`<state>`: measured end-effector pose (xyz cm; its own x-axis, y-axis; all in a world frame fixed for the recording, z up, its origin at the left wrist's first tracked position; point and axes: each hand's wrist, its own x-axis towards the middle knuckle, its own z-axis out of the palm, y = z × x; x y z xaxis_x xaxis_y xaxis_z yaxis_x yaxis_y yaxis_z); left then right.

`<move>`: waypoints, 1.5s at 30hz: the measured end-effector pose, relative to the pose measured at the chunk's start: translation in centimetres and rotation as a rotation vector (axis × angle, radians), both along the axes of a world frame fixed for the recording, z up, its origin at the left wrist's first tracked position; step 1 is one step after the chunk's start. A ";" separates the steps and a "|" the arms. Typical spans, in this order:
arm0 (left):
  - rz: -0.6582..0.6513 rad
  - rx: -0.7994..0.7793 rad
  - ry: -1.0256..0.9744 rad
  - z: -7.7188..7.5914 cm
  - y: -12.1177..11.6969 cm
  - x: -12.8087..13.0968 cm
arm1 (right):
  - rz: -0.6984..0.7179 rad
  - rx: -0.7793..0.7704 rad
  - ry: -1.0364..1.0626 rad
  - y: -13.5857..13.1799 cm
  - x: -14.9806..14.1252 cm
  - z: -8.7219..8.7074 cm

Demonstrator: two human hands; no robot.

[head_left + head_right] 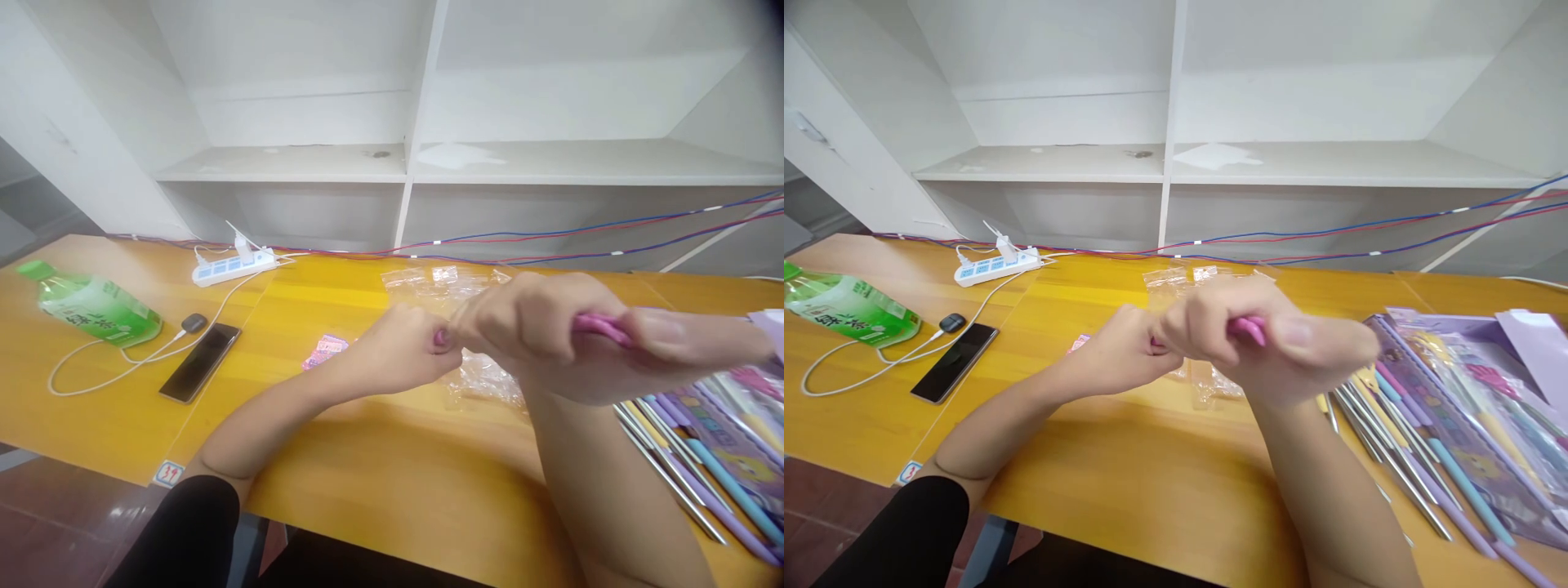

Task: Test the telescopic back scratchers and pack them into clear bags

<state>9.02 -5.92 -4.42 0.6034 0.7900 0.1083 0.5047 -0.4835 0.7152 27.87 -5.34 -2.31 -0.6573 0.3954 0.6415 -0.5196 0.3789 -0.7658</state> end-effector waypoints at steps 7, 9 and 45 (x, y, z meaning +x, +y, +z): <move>0.083 0.328 0.004 2.7 0.3 -3.1 | -0.592 0.251 0.041 1.6 0.2 1.5; 0.109 0.480 0.034 2.9 0.6 -3.7 | -0.843 0.375 -0.079 1.8 1.0 1.2; 0.317 1.204 0.133 2.9 3.4 -6.2 | -1.453 1.355 -0.132 4.1 1.0 0.0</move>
<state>2.84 -2.53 -1.51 0.4668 0.3443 0.8146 0.7525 -0.6385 -0.1613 28.91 -1.26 -2.34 -0.4096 -0.0345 0.9116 0.6832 0.6506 0.3316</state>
